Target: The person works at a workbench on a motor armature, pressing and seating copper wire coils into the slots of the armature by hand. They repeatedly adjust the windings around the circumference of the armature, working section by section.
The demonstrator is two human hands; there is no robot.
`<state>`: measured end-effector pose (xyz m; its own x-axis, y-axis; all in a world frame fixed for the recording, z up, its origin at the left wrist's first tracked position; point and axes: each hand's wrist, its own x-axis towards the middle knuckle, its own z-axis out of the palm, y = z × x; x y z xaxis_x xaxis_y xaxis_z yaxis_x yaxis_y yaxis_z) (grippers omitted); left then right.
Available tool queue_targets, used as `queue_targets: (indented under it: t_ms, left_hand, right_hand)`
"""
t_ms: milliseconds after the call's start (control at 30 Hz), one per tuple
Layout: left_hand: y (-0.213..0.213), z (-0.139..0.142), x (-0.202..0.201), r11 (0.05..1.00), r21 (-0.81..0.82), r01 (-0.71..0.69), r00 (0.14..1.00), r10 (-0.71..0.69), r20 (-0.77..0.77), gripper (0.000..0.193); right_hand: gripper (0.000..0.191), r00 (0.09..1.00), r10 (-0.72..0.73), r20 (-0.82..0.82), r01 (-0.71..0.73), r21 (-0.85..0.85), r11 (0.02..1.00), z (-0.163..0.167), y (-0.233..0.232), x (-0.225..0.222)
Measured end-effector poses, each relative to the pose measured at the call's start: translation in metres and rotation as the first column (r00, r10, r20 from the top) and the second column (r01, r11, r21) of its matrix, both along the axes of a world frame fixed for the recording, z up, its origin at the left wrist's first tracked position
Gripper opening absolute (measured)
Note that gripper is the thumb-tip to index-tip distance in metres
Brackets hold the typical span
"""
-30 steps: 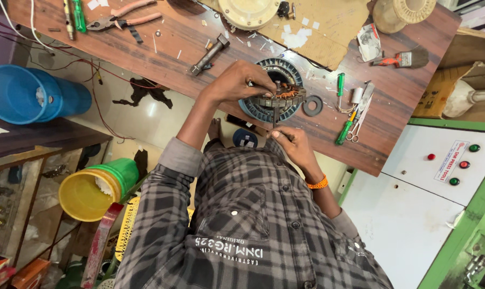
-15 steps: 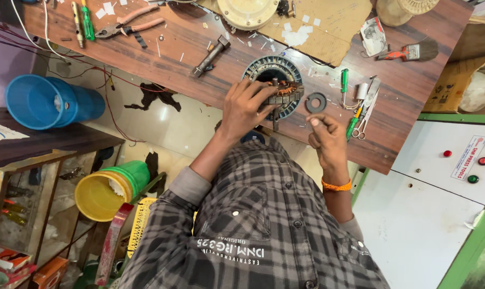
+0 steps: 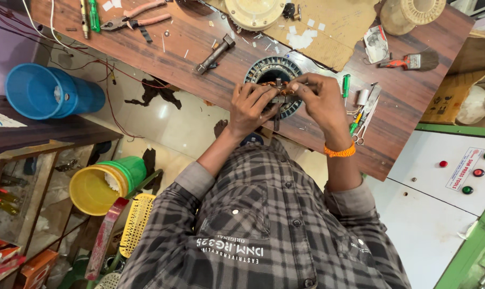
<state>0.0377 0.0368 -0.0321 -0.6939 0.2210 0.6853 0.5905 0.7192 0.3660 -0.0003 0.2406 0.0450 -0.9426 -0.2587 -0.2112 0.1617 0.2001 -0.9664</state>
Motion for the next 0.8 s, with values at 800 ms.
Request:
queue_targets:
  t_ms: [800]
  left_hand:
    - [0.002, 0.041, -0.018, 0.956, 0.280, -0.088, 0.834, -0.083, 0.545, 0.032]
  right_hand:
    - [0.015, 0.983, 0.094, 0.158, -0.067, -0.168, 0.983, -0.034, 0.011, -0.054]
